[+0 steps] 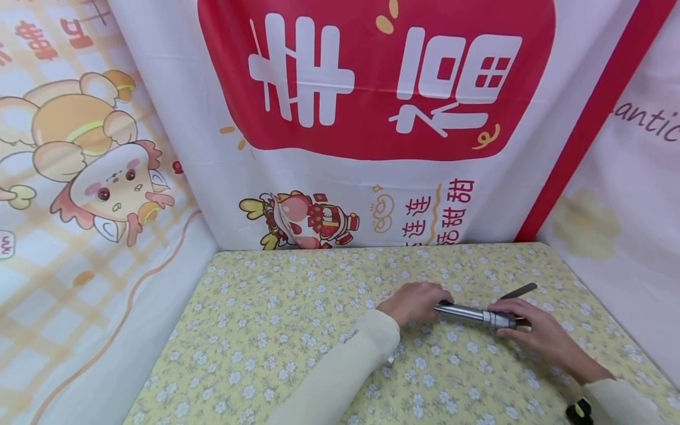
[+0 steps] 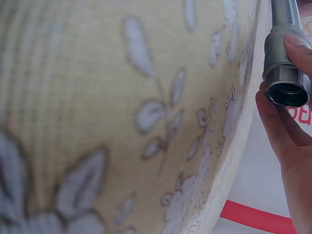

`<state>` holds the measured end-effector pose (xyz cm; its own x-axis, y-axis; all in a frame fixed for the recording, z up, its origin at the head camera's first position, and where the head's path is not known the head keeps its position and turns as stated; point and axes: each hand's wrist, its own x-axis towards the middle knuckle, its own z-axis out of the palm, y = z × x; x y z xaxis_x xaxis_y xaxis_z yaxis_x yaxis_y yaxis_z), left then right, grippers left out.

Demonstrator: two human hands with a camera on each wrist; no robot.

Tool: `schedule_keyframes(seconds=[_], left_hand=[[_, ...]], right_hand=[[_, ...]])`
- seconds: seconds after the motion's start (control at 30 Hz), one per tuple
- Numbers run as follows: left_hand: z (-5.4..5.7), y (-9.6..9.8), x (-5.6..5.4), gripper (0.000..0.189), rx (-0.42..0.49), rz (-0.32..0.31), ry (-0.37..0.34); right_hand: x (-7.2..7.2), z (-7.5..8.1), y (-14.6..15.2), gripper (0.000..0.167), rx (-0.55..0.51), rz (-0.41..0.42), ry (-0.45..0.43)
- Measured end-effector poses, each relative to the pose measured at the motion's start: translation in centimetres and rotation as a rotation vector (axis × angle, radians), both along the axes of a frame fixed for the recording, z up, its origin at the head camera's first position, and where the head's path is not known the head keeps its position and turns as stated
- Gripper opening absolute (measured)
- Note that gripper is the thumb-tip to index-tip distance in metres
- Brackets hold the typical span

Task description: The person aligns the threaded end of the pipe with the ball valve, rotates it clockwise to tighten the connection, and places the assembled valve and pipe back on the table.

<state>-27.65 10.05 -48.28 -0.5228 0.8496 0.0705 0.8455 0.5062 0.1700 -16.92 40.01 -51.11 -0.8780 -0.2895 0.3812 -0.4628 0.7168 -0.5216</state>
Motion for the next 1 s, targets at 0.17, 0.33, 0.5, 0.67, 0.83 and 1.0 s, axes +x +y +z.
schedule_keyframes(seconds=[0.17, 0.33, 0.5, 0.67, 0.83, 1.0], left_hand=[[-0.2, -0.1, 0.0, 0.038, -0.013, -0.001, -0.004], [-0.4, -0.1, 0.0, 0.036, -0.009, -0.011, 0.001], [-0.6, -0.1, 0.0, 0.038, -0.01, -0.014, 0.011], [-0.6, -0.1, 0.1, 0.038, -0.005, -0.007, 0.002], [-0.3, -0.4, 0.3, 0.036, 0.005, -0.003, -0.013], [0.2, -1.1, 0.1, 0.026, 0.046, 0.008, -0.037]], right_hand=[[0.0, -0.1, 0.0, 0.05, 0.016, -0.012, -0.037], [0.0, -0.2, 0.0, 0.05, 0.04, -0.02, -0.035], [-0.1, -0.1, 0.0, 0.049, 0.041, -0.02, -0.061], [0.1, 0.4, -0.1, 0.049, 0.037, -0.035, -0.112], [0.2, 0.7, -0.3, 0.046, 0.028, -0.045, -0.15], [0.5, 1.3, -0.5, 0.033, 0.023, -0.085, -0.122]])
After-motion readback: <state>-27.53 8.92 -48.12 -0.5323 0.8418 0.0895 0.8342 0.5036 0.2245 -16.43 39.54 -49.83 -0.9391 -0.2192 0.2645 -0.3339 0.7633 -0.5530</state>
